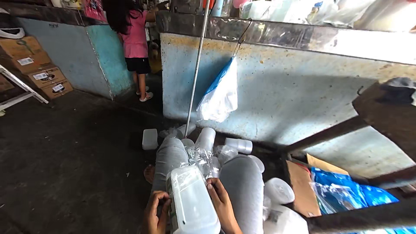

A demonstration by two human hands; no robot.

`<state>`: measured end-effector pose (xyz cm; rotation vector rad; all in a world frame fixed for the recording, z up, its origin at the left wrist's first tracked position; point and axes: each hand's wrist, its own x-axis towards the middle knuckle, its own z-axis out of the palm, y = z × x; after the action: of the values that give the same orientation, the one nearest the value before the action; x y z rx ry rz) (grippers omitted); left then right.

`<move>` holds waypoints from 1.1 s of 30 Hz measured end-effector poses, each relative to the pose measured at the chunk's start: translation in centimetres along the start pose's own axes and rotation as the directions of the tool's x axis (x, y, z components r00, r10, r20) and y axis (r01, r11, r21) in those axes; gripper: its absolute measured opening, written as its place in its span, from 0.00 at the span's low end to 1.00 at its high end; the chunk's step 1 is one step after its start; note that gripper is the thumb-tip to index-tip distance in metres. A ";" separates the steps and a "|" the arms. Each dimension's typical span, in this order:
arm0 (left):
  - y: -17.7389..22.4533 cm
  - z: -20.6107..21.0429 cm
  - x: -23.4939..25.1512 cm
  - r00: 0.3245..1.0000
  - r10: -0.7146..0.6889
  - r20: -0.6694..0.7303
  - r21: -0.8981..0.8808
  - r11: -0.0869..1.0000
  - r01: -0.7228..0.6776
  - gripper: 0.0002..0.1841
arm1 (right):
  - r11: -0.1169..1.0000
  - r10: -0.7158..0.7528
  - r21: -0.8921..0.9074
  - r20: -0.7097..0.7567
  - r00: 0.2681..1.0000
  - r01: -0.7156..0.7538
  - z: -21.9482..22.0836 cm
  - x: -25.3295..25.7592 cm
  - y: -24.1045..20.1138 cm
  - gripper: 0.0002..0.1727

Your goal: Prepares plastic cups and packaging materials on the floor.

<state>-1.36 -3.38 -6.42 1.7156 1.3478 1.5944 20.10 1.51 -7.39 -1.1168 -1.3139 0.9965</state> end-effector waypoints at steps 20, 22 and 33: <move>1.1 -1.3 0.7 0.994 -0.088 -0.059 -0.148 0.986 0.078 0.11 | 0.996 -0.085 0.048 0.541 0.837 0.071 0.8 3.8 -4.6 0.55; 1.0 -1.0 1.4 0.998 -0.025 -0.066 -0.115 0.993 0.017 0.11 | 0.987 0.047 -0.148 0.603 0.796 0.055 2.0 5.0 -6.4 0.55; 0.7 0.6 0.4 0.986 0.167 -0.001 0.068 0.984 -0.167 0.09 | 0.764 -0.054 -0.619 0.221 0.974 0.183 1.1 5.9 -6.5 0.22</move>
<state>-0.57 -3.14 -5.74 1.9097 1.3046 1.6628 18.81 5.97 0.07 -1.4387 -1.9439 0.5656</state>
